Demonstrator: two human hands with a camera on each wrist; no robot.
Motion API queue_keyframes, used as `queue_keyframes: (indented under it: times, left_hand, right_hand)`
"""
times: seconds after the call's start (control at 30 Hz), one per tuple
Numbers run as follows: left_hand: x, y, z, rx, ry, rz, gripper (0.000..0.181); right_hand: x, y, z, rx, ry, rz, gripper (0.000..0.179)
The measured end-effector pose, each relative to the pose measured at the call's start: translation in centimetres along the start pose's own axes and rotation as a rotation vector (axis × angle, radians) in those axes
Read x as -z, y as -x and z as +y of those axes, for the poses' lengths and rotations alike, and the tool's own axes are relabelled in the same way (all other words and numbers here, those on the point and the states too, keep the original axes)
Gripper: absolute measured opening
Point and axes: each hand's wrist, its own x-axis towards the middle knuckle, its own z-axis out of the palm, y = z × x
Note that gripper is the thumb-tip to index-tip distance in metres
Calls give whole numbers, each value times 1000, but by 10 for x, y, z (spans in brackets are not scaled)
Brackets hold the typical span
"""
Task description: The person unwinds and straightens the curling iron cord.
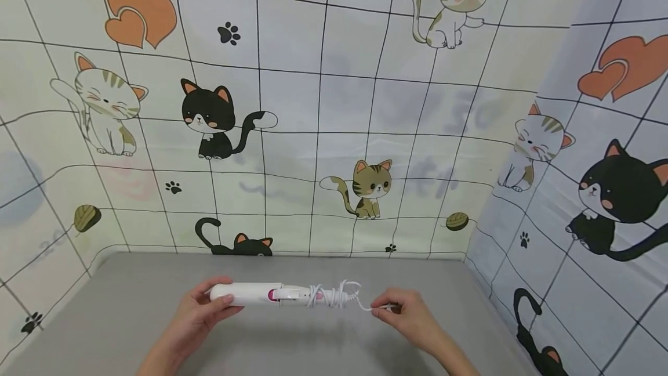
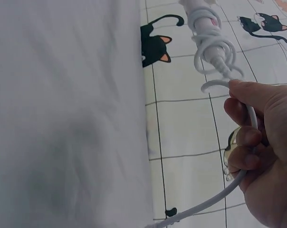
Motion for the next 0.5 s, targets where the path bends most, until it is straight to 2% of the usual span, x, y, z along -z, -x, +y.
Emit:
queue_keyframes:
  times: [0.13,0.27,0.5]
  left_hand:
    - [5,1,0,-38,6,-21,35]
    - [9,2,0,-40,4,-34,35]
    - [11,4,0,-52,31,-34,37]
  right_hand:
    - [11,3,3,-2,33,38,5]
    - [21,6,8,-2,85,67,4]
    - [36,11,19,101,251,208,18]
